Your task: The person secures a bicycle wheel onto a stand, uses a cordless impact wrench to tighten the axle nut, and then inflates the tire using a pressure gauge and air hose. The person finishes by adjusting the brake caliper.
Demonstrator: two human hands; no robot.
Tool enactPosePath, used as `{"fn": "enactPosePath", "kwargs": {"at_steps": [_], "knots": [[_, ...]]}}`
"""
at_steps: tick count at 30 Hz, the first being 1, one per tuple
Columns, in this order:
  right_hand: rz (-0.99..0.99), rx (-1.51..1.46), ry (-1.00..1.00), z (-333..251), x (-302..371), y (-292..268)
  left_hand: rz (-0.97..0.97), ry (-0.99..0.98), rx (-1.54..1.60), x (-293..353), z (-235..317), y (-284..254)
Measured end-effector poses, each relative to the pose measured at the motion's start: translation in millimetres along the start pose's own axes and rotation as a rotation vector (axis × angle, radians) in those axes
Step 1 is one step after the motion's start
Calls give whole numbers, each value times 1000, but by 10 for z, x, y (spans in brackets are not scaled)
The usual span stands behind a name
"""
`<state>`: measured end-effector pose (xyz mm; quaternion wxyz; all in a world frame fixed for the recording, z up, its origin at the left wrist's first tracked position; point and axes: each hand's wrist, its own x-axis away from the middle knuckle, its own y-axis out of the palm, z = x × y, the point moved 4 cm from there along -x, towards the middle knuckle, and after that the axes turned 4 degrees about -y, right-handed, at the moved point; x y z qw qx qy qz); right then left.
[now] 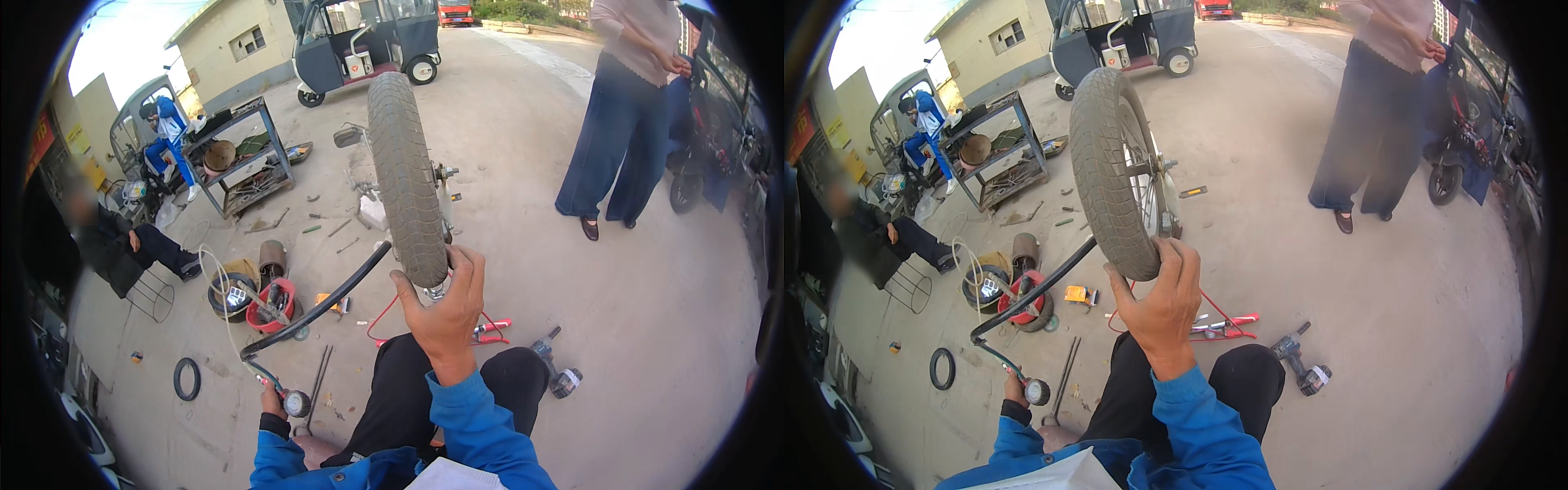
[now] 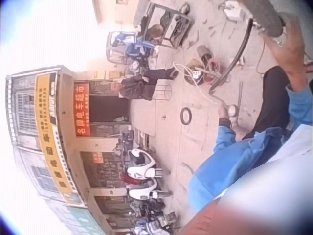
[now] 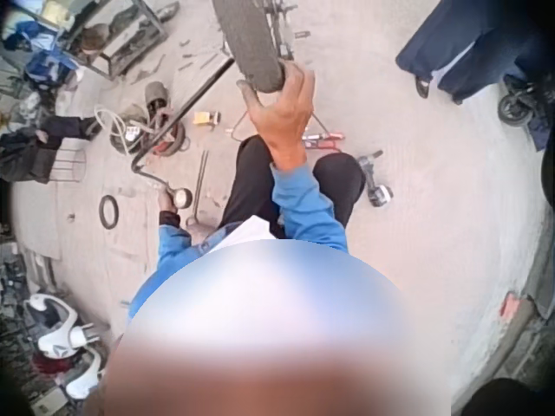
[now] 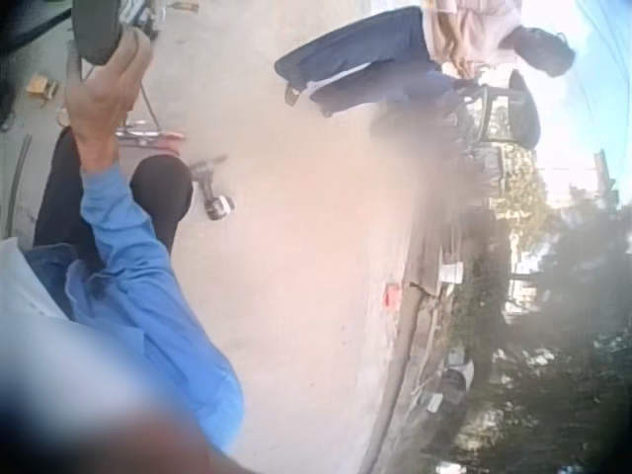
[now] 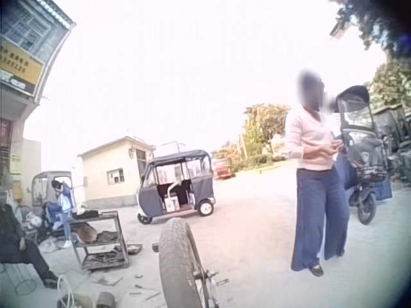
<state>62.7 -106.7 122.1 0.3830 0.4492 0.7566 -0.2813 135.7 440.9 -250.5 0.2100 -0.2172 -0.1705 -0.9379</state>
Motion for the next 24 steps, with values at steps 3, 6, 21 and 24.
{"fn": "enactPosePath", "kwargs": {"at_steps": [3, 6, 21, 24], "knots": [[-29, 30, -41, -4, -21, -10, 77, -19, -80, 18, -93, 198], [-93, -24, 26, 24, 12, 21, 33, -37, -110, 38, -194, 368], [-106, 308, -18, -56, 104, 176, 96, -143, -189, -133, -682, 470], [-66, 253, -6, -92, 102, 174, 118, -128, -196, -336, -828, 368]]}}
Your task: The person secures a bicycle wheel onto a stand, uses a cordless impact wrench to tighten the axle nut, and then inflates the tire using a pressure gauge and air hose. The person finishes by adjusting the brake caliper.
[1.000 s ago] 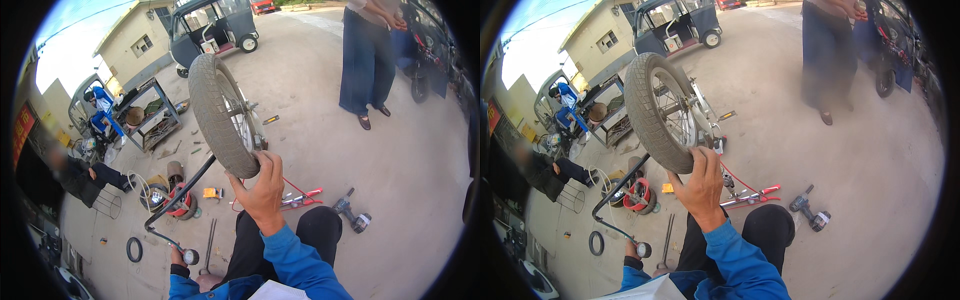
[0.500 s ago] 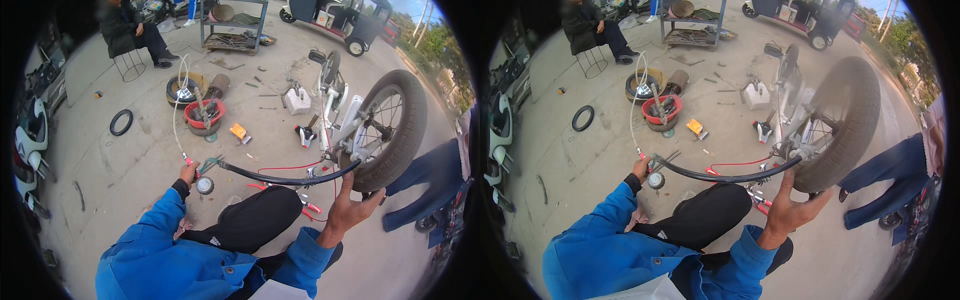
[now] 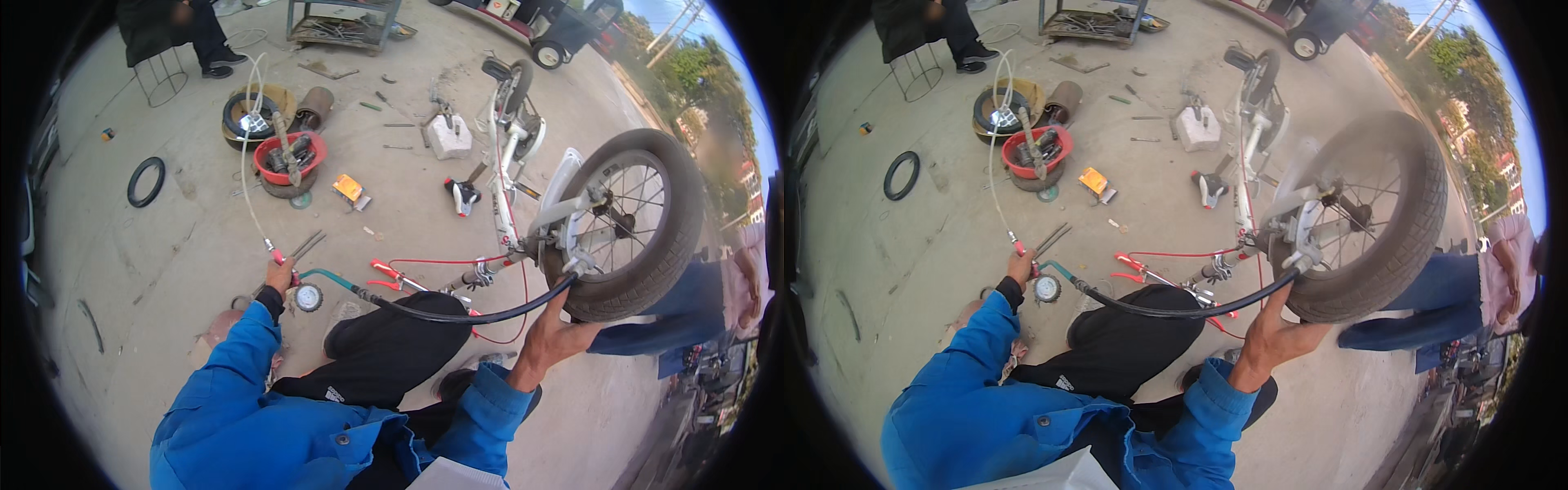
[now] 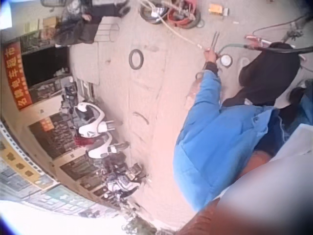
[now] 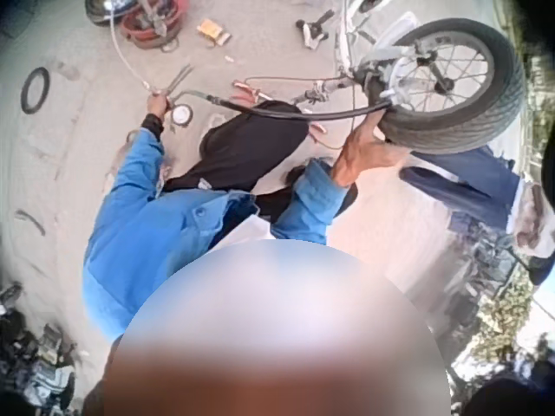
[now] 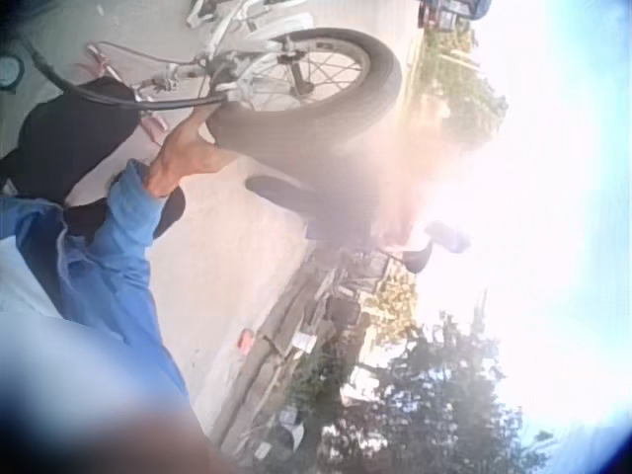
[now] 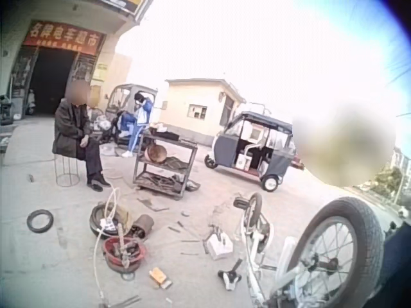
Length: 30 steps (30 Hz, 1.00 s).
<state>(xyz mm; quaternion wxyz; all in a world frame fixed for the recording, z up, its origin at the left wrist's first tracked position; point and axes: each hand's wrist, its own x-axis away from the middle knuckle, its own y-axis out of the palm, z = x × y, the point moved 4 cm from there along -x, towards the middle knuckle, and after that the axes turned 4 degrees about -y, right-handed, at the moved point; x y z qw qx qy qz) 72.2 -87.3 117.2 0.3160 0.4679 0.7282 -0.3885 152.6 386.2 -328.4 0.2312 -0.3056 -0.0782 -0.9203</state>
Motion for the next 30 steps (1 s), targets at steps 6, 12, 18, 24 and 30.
{"fn": "enactPosePath", "kwargs": {"at_steps": [6, 12, 18, 24, 30], "knots": [[-46, -19, -8, 2, -23, 1, -38, 6, 28, -306, -222, -36], [-134, -250, 178, 108, 7, -27, -64, -131, -95, -483, -461, 28], [-263, -432, 317, 185, -71, -95, -103, -265, -146, -627, -679, 136], [-317, -390, 276, 99, -240, -102, -201, -318, -248, -916, -959, 63], [-348, -478, 306, 39, -294, -124, -123, 202, -242, -184, -32, 520]]}}
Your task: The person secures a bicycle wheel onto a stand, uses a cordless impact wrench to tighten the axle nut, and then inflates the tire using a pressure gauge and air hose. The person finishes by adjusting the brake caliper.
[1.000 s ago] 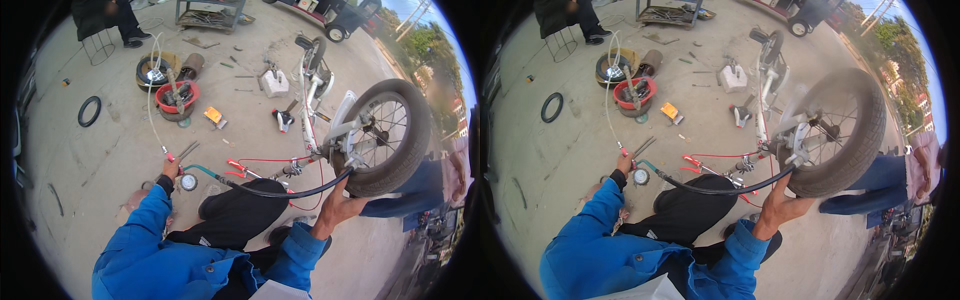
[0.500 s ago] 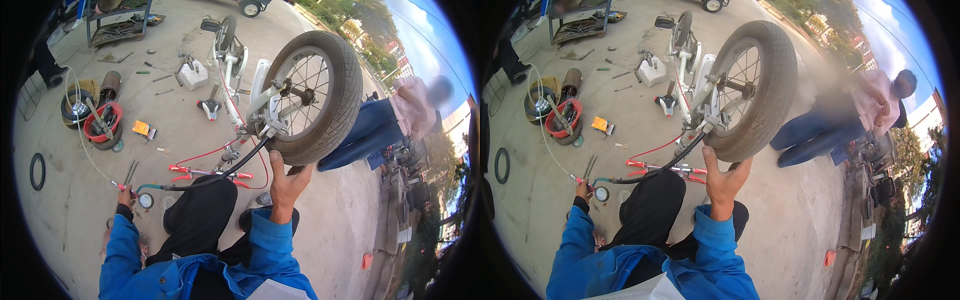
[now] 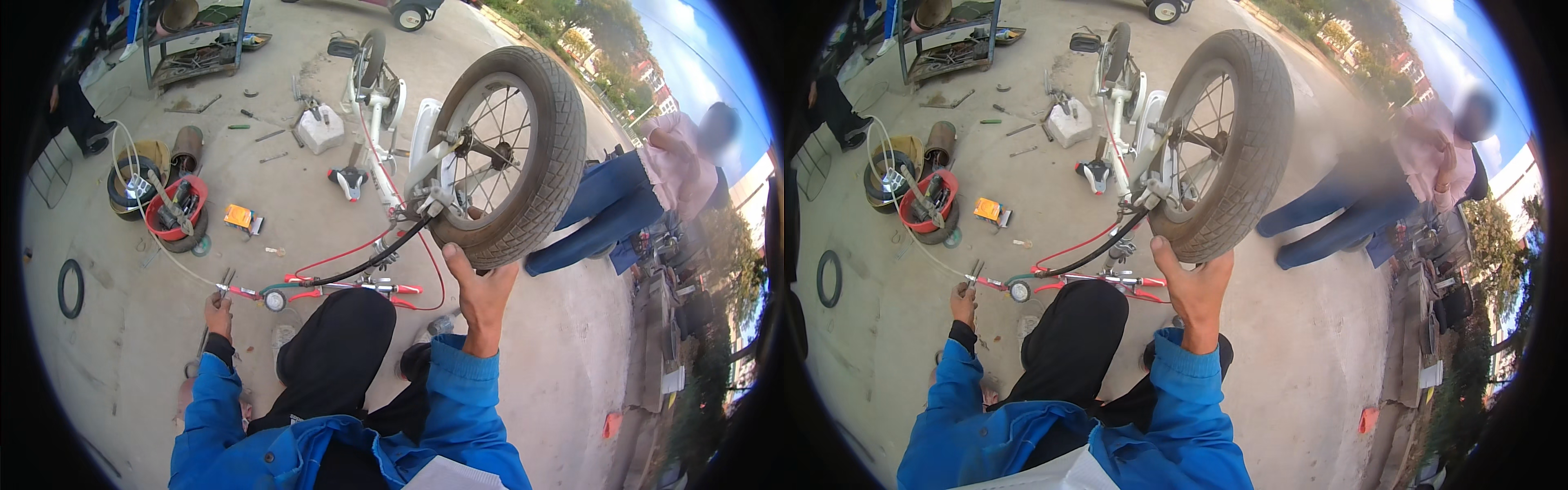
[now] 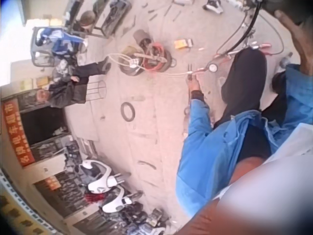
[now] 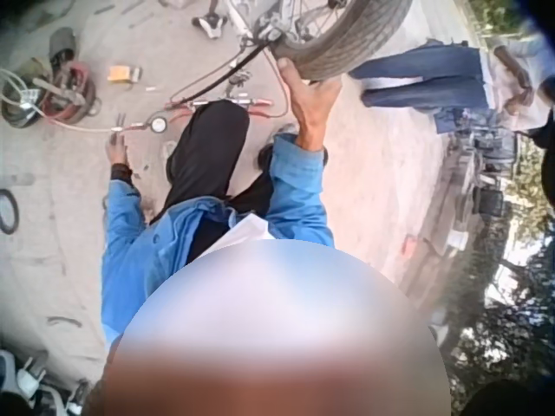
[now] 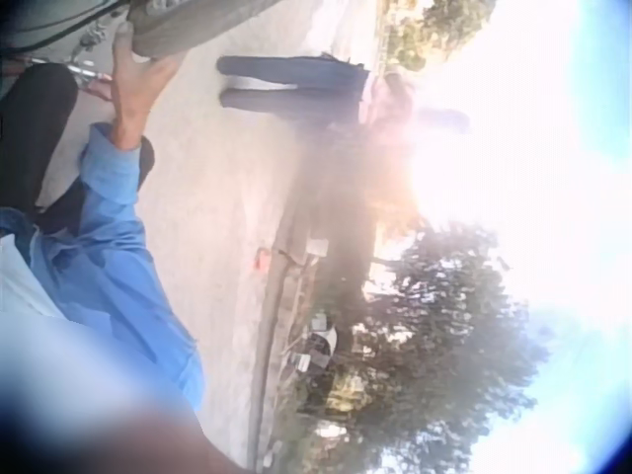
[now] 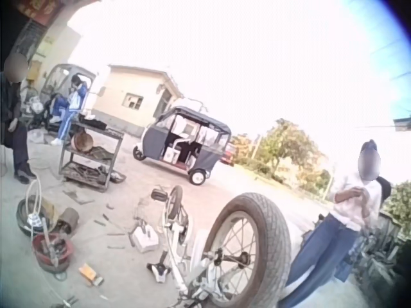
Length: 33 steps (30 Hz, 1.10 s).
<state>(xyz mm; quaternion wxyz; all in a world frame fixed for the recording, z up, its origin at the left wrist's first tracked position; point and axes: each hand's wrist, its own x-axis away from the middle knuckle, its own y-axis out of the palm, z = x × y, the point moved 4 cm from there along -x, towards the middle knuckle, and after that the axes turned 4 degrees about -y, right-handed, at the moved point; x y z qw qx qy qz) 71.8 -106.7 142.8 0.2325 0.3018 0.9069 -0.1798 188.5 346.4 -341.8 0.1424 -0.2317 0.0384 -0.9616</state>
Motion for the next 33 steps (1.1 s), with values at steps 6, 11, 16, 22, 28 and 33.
{"fn": "enactPosePath", "kwargs": {"at_steps": [6, 11, 16, 22, 28, 33], "knots": [[-33, 7, 25, -6, -26, -10, -650, 432, 199, 1740, 2596, 1019], [-43, 32, 28, -92, -53, -67, -988, 761, 99, 2588, 3844, 1900], [-56, 23, 32, -165, -60, -93, -1123, 834, -40, 2750, 4187, 2528], [-65, 22, -11, -222, -92, -71, -1258, 822, -110, 2650, 4371, 2681], [-50, -41, 14, -222, -103, -82, -1192, 929, -402, 2673, 4567, 2619], [-61, -30, -5, -191, -117, -79, -1166, 994, -404, 2720, 4641, 2623]]}}
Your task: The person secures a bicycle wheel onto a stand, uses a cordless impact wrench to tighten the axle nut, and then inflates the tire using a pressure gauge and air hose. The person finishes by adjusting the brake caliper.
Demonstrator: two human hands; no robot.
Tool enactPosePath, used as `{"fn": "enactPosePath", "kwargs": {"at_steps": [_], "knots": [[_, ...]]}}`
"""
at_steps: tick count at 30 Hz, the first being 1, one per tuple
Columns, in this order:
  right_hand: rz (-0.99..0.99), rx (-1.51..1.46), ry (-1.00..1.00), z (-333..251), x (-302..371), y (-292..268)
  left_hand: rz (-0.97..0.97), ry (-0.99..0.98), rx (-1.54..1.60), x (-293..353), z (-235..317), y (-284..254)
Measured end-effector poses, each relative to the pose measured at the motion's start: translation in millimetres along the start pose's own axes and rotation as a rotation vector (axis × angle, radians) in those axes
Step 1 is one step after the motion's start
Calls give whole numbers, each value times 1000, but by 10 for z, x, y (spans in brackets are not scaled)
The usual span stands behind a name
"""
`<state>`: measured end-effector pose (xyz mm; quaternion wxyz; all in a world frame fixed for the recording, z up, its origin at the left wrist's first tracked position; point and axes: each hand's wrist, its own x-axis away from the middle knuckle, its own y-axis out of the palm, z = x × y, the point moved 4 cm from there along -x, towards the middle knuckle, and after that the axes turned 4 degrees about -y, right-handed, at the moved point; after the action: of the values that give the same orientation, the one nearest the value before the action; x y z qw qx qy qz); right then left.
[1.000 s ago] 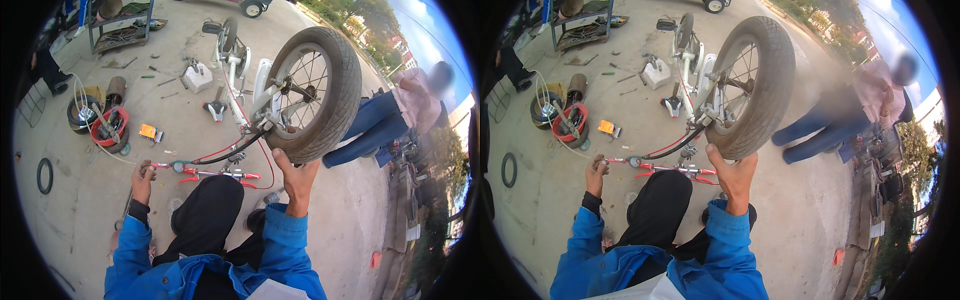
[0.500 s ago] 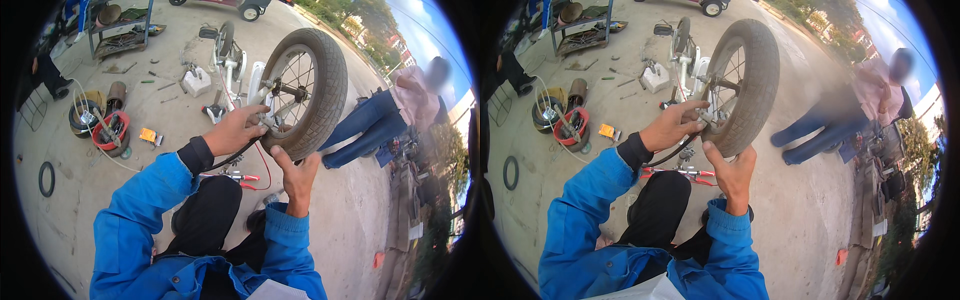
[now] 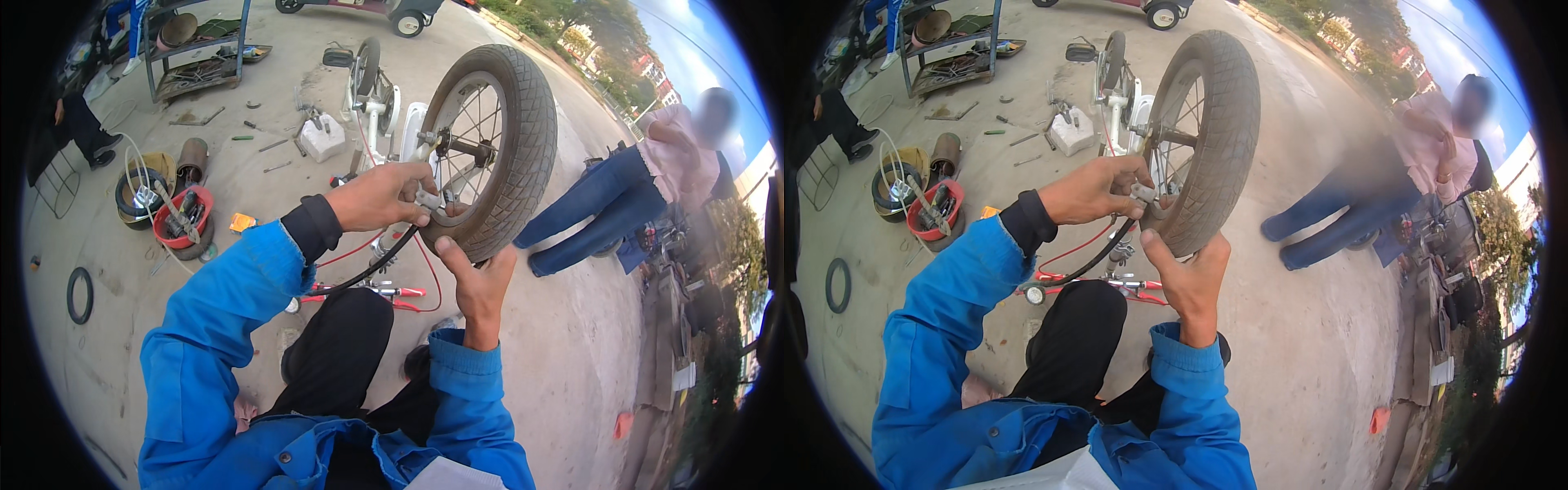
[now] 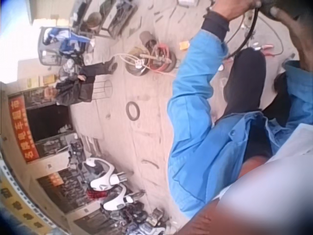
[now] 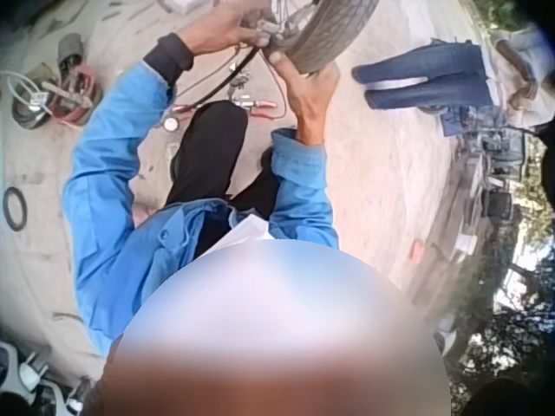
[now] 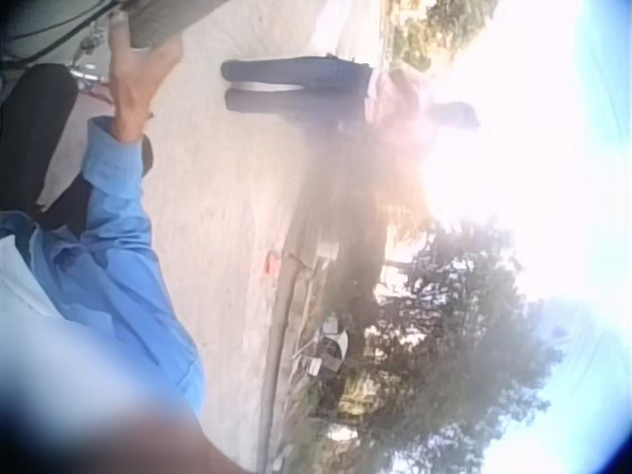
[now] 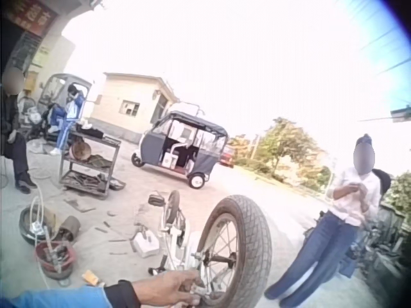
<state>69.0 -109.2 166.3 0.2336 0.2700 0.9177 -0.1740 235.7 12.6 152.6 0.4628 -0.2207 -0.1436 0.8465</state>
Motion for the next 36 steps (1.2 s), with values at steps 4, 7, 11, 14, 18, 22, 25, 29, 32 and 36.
{"fn": "enactPosePath", "kwargs": {"at_steps": [4, 7, 11, 14, 18, 22, 25, 29, 32, 36], "knots": [[6, 17, -10, 20, 6, -5, -37, 11, -12, -40, -45, -16], [3, 34, -22, 30, -12, -20, -64, 36, -17, -90, -86, -17], [-2, 38, -34, 32, -21, -31, -72, 77, 96, -126, -113, 13], [2, 46, -33, 28, -18, -26, -76, 121, 174, -143, -108, 19], [8, 55, -25, 18, -15, -26, -120, 121, 109, -177, -123, -11], [11, 62, -36, 6, -15, -39, -176, 52, 168, -220, -150, -2], [6, 75, -44, 10, -27, -41, -191, 52, 242, -231, -129, 12], [4, 56, -49, -1, -57, -44, -108, 29, 65, -170, -96, -10], [-11, 80, -24, -50, -64, -64, -85, 44, -36, -122, -47, 5], [4, 91, -12, -122, -32, -55, 22, 111, -181, -54, -36, 56]]}}
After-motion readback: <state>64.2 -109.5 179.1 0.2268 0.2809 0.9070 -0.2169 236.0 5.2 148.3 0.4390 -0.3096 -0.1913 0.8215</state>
